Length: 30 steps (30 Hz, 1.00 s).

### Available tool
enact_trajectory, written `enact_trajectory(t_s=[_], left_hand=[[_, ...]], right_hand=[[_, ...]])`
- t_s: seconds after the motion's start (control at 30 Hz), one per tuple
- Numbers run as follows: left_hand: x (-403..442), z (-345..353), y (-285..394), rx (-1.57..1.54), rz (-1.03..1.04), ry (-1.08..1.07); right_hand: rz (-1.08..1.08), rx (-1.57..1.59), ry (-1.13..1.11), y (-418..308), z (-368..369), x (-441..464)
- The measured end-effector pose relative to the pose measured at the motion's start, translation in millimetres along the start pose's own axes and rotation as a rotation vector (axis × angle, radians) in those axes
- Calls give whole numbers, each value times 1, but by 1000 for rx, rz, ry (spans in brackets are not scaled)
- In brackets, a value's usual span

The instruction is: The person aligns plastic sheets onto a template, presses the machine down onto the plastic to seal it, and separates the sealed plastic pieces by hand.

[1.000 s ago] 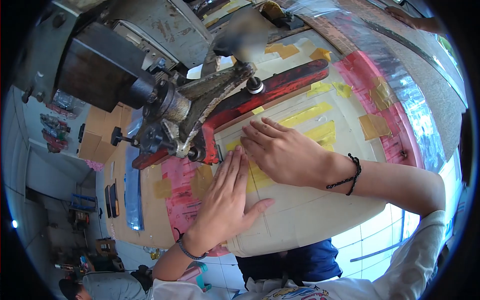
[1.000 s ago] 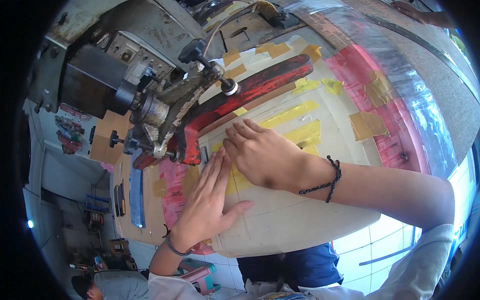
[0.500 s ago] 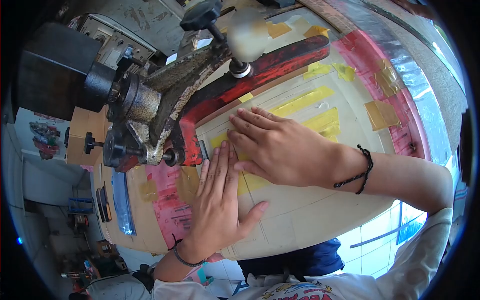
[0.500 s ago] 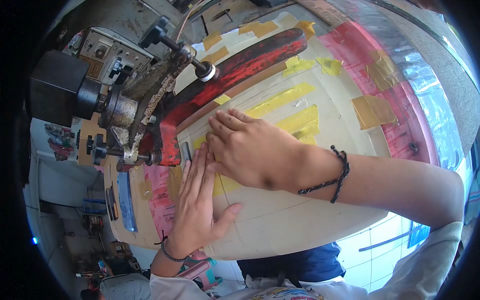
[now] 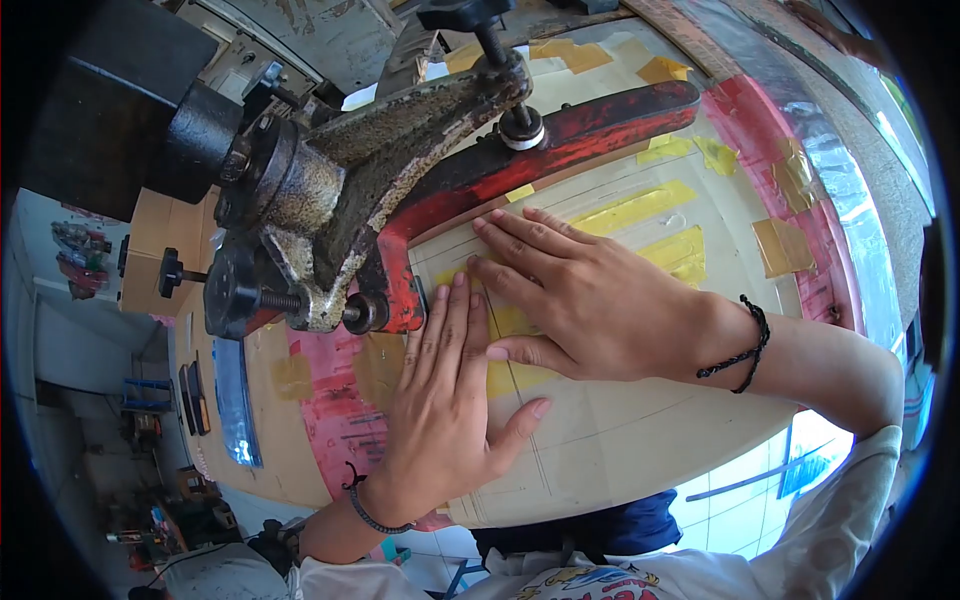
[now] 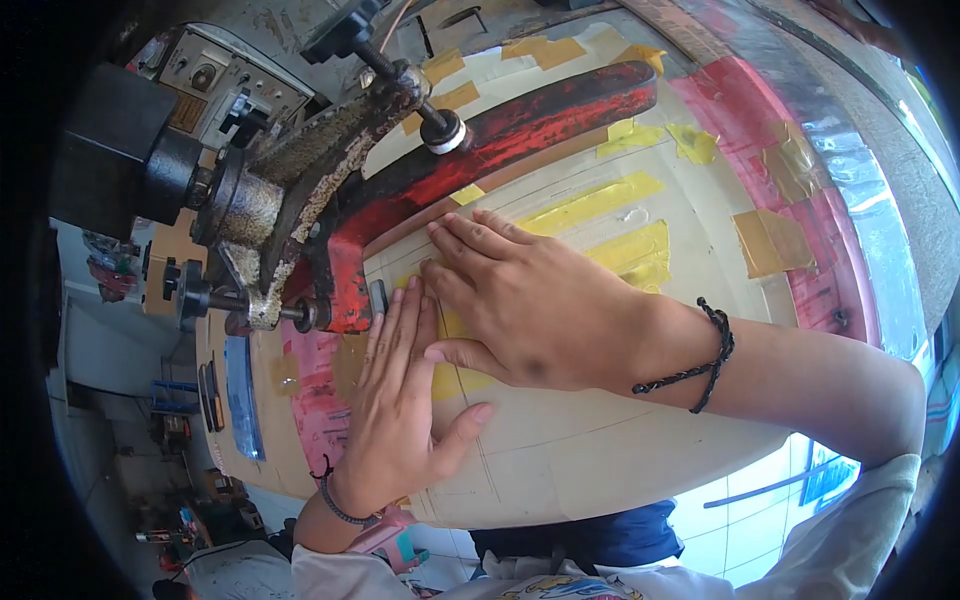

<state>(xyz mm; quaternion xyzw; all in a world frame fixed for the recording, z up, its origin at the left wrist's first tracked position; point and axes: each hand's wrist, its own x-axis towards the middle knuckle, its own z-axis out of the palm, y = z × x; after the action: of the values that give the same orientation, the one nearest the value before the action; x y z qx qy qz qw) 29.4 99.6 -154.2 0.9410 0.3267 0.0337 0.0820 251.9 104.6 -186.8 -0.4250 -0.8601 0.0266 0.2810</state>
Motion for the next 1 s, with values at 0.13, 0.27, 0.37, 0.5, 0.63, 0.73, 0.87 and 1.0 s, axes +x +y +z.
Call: enact_trajectory(t_s=[0.13, 0.27, 0.37, 0.5, 0.63, 0.73, 0.87, 1.0], left_hand=[[-1, 0, 1, -11, 11, 34], [-8, 0, 4, 11, 64, 35], [-6, -2, 9, -44, 42, 17], [-7, -2, 12, -38, 10, 8], [-7, 0, 12, -66, 7, 31], [-7, 1, 11, -81, 13, 33], [-7, 2, 11, -109, 22, 35], [-6, 2, 10, -128, 33, 51]], right_hand=[[24, 16, -50, -1, -1, 0], [-1, -15, 30, 0, 2, -1], [0, -26, 20, -1, -1, 0], [0, -11, 6, 0, -1, 1], [27, 20, -68, -1, -7, 1], [43, 11, -83, -3, -6, 0], [68, 28, -59, -7, -5, 0], [74, 30, -42, -10, -8, -1]])
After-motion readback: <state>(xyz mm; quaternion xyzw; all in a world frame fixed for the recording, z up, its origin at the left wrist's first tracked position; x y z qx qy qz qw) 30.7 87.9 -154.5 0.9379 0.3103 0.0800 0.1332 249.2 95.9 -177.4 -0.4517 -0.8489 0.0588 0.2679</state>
